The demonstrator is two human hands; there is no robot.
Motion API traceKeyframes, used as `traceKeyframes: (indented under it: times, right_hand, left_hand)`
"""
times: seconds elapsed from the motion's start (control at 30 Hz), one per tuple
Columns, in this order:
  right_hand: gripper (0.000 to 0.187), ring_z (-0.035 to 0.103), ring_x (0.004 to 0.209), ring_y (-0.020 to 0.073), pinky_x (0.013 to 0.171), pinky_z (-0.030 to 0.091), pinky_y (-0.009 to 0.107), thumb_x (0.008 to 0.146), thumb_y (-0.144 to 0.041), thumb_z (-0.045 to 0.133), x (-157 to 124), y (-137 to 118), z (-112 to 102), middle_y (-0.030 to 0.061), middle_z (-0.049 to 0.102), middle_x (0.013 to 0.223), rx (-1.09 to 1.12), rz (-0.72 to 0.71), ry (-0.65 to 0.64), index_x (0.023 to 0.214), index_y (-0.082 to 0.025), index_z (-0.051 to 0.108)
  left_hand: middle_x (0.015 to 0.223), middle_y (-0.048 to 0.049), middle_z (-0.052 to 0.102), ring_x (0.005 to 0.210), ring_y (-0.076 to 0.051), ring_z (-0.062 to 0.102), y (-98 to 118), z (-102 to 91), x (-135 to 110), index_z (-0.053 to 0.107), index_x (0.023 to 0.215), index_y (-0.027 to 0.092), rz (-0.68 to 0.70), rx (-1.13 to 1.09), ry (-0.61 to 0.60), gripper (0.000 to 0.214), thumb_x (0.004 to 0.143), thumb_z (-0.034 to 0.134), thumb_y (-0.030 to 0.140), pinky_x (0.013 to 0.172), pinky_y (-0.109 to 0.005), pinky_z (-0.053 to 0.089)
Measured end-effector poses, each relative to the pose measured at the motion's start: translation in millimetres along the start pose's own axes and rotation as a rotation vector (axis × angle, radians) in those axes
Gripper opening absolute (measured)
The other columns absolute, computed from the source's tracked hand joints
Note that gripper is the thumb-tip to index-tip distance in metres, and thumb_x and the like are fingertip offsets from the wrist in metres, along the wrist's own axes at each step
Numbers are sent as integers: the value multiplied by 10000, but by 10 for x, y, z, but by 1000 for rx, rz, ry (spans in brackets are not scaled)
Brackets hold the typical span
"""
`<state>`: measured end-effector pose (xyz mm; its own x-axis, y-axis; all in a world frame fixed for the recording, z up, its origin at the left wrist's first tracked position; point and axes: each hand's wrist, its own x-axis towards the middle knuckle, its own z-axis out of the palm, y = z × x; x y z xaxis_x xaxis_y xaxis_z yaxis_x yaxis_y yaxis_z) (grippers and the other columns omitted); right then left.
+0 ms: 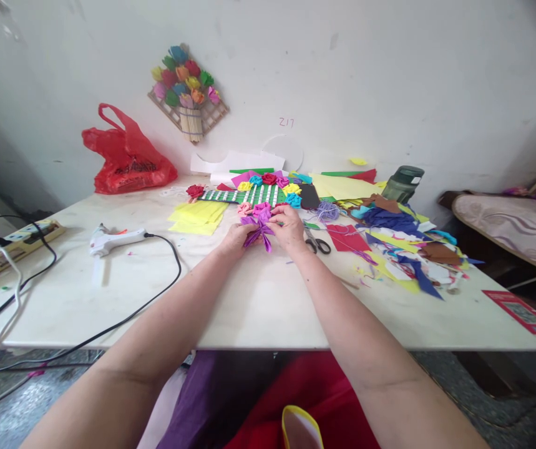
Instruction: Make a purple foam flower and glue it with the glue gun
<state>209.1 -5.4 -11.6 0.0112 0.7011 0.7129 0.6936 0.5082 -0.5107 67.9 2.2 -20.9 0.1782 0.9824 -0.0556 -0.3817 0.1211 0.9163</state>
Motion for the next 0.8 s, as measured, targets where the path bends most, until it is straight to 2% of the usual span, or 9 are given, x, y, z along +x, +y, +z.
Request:
traceKeyframes:
  times: [0.2,0.3,0.4,0.6,0.8]
  right_hand:
    - [136,484,916,215,814,395,335,755,-192,585,10,-81,-113,65,608,954,-224,-276,-45,659,-206,681]
    - [153,499,917,209,807,395,323,773,-188,558,13,-96,-124,58,628,949,-244,-312,-85,683,-208,680]
    - [152,548,882,183,768,414,286,776,-171,549,9,-82,-98,42,663,884,-171,-234,-111,710,-205,682]
    - [79,606,709,156,659,437,258,726,-255,615,7,-2,-6,-3,689,742,-38,115,-127,746,-219,682]
    - [126,619,732,157,718,474,283,681,-210,629,24,77,95,17,685,780,162,220,-133,804,-195,656]
  left_hand:
    - [657,-70,626,530,-142,585,-16,-11,21,573,760,85,8,5,-14,137,634,603,129,481,-258,503]
    - [650,-64,622,520,-137,579,-16,-14,16,578,754,84,25,9,-28,133,632,605,131,472,-251,492]
    - [629,-58,617,504,-131,569,-16,-19,7,589,729,80,57,35,-36,125,627,617,147,471,-248,484]
    - [550,-34,597,482,-121,552,2,6,-36,593,655,95,116,161,0,113,619,647,188,499,-249,479]
    - [572,-39,615,509,-129,568,-4,31,-48,611,655,89,193,313,39,112,645,635,199,536,-265,493]
